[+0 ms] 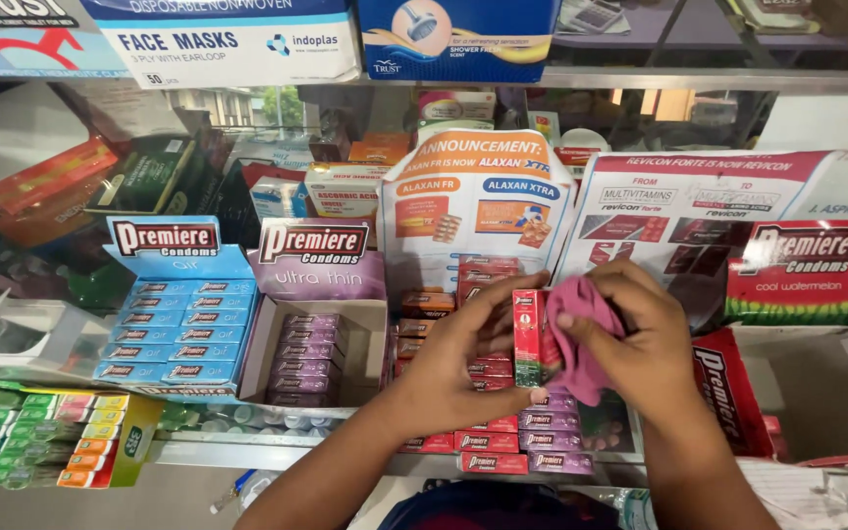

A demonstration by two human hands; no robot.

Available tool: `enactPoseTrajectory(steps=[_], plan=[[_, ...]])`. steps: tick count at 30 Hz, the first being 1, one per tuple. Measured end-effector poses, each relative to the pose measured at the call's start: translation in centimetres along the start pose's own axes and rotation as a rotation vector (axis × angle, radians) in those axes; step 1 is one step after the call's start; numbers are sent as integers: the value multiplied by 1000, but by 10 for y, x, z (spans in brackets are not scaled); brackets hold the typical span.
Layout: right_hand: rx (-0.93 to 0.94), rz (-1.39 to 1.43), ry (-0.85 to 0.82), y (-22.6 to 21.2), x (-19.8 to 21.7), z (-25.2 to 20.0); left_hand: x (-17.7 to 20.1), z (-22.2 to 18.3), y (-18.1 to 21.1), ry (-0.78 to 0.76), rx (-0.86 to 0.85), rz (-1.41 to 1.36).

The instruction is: The person wipes the exterior of small red boxes with a pink cloth. They pick up each box from a display stand, wipe it, and place it back into a larger cardboard box on the counter.

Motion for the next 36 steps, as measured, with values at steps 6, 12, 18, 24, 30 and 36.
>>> enactPoseTrajectory(steps=[6, 12, 18, 24, 30, 36], plan=[[51, 49, 69, -5, 0, -10, 2, 1, -7, 19, 15, -11], [114, 168, -84, 5, -6, -5, 5, 1, -1, 25, 34, -14], [-19, 71, 99, 6, 4, -8, -1, 5, -5, -2, 54, 134], [88, 145, -67, 4, 1, -21, -3, 8, -3, 9, 29, 153], [37, 134, -67, 9, 2, -26, -8, 8, 2, 5, -6, 311], [-77, 125, 86, 6, 5, -31, -13, 1, 4, 11, -44, 337]])
Point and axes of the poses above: each hand's wrist, its own z-axis towards the middle knuckle, its own x-axis out of the back of the hand, y = z × x, the point moved 8 cm from there along z, towards the middle knuckle, and after that the axes turned 8 degrees about -y, right-handed, at the moved point
